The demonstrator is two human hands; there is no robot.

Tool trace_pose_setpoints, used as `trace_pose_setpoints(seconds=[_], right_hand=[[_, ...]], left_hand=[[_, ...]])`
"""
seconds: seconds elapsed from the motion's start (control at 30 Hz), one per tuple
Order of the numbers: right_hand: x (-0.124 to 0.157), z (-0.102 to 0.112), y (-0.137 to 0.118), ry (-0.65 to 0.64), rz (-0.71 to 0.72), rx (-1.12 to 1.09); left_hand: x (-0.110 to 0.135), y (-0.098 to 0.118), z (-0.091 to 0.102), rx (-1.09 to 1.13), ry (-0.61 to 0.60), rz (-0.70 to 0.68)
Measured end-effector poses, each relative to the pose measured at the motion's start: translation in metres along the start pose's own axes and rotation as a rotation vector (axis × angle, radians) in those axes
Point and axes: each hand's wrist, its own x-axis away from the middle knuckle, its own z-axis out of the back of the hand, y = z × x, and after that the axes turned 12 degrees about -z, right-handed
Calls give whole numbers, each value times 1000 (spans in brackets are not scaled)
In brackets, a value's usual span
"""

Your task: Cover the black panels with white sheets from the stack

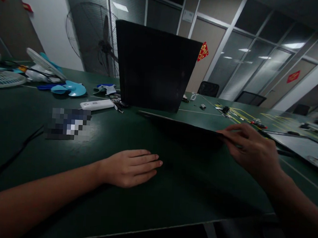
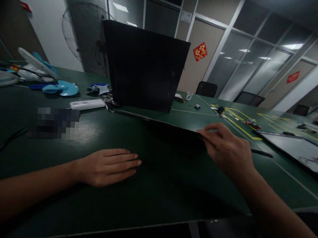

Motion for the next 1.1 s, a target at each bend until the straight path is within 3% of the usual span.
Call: trace_pose_setpoints(seconds=[0.2, 0.33, 0.5, 0.73, 0.87, 1.1], right_hand=[[31, 15, 54, -18, -210, 371], [42, 4, 85, -114, -286, 504], [46, -14, 102, -249, -363, 567], [47, -24, 114, -362, -425, 537], [49, -23, 114, -239, -309, 427], [56, 10, 67, -136, -148, 266]], left_hand=[[3, -4, -3, 51, 1, 60], [7, -3, -7, 80, -2, 91], [10, -3, -10, 98, -25, 113], [12, -2, -13, 95, -54, 143], [11, -1, -11, 74, -62, 118], [-4, 1, 2, -37, -1, -89]])
